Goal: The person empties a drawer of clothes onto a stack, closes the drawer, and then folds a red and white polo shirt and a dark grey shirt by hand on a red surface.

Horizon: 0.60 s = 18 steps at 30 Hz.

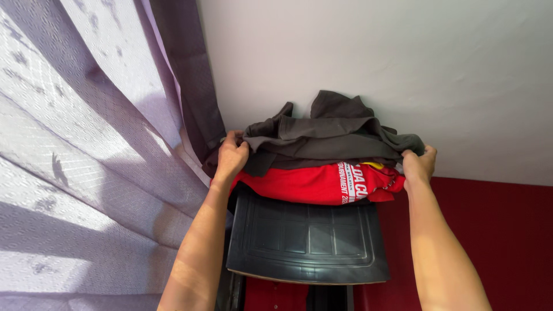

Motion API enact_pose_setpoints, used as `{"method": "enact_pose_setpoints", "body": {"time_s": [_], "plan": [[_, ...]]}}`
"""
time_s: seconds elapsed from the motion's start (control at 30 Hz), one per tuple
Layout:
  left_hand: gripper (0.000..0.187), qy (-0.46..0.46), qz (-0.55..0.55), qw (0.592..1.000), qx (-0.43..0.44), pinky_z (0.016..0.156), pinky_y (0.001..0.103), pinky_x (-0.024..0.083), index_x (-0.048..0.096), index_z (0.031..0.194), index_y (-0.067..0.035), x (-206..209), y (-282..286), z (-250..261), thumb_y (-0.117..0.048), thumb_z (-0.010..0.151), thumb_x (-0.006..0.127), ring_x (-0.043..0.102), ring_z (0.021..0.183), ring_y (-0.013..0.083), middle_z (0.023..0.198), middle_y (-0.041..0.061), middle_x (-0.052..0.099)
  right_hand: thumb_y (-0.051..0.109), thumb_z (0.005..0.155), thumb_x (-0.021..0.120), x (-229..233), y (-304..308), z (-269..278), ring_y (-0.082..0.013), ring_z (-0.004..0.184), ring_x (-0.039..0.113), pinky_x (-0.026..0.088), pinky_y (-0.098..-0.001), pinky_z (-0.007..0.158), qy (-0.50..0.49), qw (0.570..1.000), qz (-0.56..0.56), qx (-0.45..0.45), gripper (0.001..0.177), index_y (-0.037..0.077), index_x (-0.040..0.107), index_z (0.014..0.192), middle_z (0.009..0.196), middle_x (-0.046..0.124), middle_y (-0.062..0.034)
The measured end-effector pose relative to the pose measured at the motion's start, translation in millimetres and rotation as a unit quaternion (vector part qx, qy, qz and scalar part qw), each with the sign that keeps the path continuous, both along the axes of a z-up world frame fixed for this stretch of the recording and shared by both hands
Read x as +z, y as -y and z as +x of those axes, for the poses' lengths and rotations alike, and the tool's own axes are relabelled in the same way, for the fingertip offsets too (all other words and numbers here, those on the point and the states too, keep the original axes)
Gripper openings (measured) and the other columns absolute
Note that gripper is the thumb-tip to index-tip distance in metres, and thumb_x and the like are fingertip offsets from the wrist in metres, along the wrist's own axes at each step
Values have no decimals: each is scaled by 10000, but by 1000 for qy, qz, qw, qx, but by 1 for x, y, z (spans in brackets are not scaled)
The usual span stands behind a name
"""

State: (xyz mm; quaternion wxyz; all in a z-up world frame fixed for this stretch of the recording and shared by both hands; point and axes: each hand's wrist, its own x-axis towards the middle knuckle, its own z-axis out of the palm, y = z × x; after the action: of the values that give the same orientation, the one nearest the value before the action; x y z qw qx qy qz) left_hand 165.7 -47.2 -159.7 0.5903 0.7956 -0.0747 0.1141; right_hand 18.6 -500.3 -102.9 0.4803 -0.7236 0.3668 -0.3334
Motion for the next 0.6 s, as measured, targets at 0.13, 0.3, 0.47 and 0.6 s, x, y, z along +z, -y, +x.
{"method": "enact_pose_setpoints", "body": {"time_s": [0.13, 0.3, 0.47, 0.6], "plan": [[414, 27, -2, 999, 47, 963, 422, 523, 592, 1278, 9, 0, -3, -18, -86, 875, 574, 653, 1127, 364, 1217, 262, 653, 62, 828, 644, 4, -10, -20, -286, 1178, 623, 517, -408, 974, -47, 998, 33, -2, 635, 78, 467, 1438, 1339, 562, -169], [410, 79, -33, 993, 77, 1050, 432, 491, 577, 1303, 10, 3, -3, -67, -67, 901, 552, 641, 1209, 354, 1280, 238, 662, 68, 845, 744, -9, -19, -45, -318, 1246, 568, 460, -422, 1035, -50, 988, -149, 14, 679, 11, 454, 1456, 1367, 584, -219], [435, 104, -3, 992, 68, 1044, 421, 488, 606, 1300, -17, 9, -3, -165, -57, 869, 563, 638, 1202, 334, 1281, 209, 672, 66, 858, 672, -19, -64, -109, -248, 1156, 647, 531, -373, 946, -44, 994, -52, 81, 650, 55, 443, 1467, 1375, 572, -174], [386, 3, -20, 999, 27, 918, 387, 538, 628, 1249, -44, 10, 0, -259, -68, 870, 565, 683, 1044, 271, 1191, 160, 685, 49, 837, 701, -38, -105, -180, -237, 981, 716, 572, -365, 836, -41, 984, -120, 124, 447, 49, 624, 1277, 1155, 712, -129]]}}
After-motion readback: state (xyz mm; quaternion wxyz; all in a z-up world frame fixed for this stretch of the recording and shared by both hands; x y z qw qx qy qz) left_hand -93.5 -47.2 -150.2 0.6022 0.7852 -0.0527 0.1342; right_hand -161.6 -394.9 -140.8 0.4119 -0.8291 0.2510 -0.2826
